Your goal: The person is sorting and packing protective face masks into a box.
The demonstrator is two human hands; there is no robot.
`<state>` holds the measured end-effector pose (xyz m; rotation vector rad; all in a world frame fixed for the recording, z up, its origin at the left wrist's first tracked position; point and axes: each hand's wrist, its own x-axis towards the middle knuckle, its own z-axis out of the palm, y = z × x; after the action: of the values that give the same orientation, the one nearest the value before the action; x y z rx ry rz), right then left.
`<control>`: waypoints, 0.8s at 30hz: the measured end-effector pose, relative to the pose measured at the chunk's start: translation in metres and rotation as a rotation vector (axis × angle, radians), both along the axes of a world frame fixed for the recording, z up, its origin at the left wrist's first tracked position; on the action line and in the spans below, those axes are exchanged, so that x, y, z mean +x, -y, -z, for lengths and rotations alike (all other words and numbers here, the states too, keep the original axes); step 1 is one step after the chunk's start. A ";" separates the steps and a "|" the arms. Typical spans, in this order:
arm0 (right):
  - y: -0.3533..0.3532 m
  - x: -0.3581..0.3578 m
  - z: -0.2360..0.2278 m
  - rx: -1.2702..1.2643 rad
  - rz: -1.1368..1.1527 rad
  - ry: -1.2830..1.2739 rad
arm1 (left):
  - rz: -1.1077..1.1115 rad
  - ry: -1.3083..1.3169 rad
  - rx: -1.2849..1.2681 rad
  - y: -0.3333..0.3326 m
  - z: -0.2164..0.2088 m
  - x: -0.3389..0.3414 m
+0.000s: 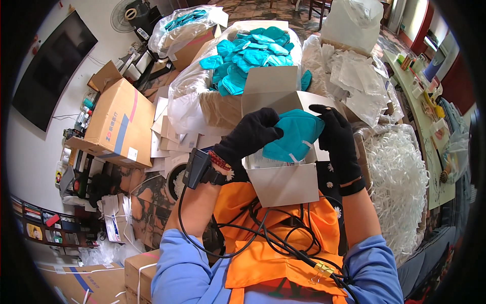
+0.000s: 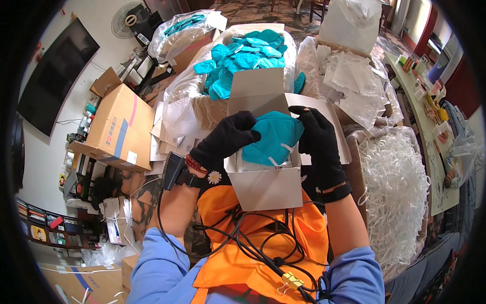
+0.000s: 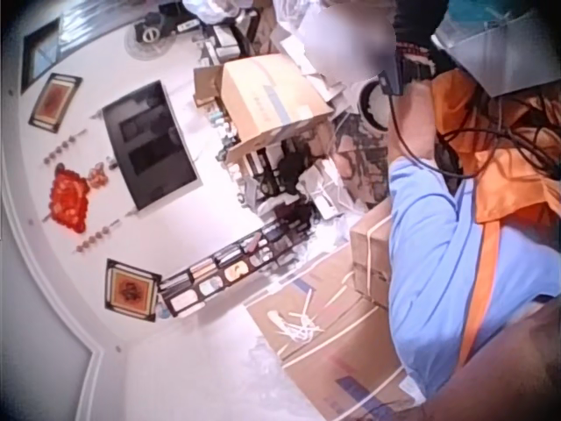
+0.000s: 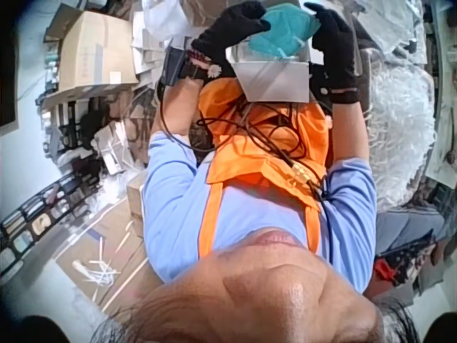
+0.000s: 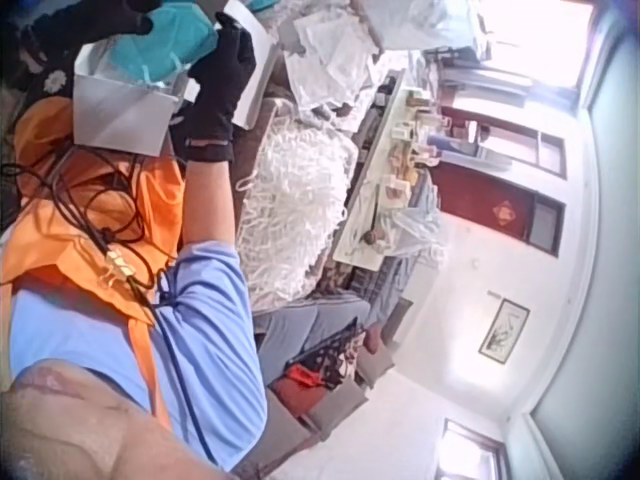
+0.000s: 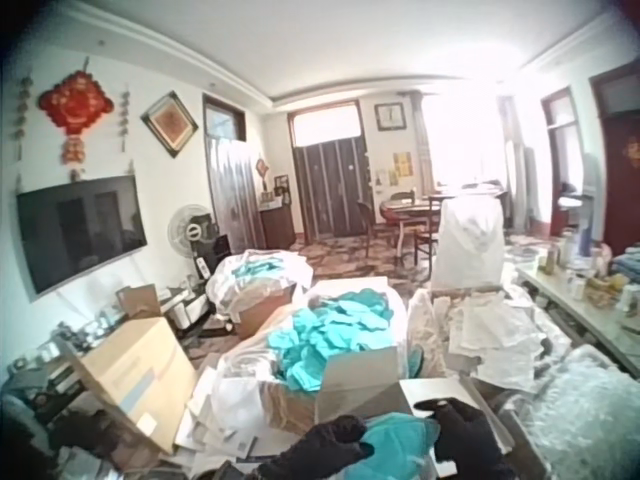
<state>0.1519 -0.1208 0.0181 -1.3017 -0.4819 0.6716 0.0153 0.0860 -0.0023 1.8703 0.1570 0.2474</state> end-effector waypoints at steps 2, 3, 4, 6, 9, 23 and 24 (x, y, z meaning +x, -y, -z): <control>0.004 -0.001 0.004 -0.019 -0.048 -0.012 | 0.009 0.011 0.078 0.001 -0.006 -0.001; 0.008 -0.003 0.008 -0.027 -0.065 -0.018 | 0.017 0.015 0.124 0.003 -0.010 0.000; 0.005 -0.005 0.022 0.004 -0.057 -0.057 | 0.025 0.021 0.169 0.004 -0.013 0.003; -0.001 -0.024 0.033 0.056 -0.021 -0.193 | 0.030 -0.024 0.184 0.005 -0.018 0.006; 0.004 -0.026 0.023 -0.087 -0.005 -0.195 | -0.051 0.092 -0.162 0.006 -0.008 0.016; -0.011 -0.031 0.020 0.147 0.046 -0.385 | -0.374 0.293 -0.470 0.056 0.053 0.021; -0.010 -0.034 0.020 0.101 -0.021 -0.366 | -0.394 0.324 -0.444 0.060 0.045 0.019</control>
<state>0.1176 -0.1110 -0.0022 -1.0502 -0.2278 0.8710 0.0342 0.0264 -0.0471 1.3257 0.3287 0.7209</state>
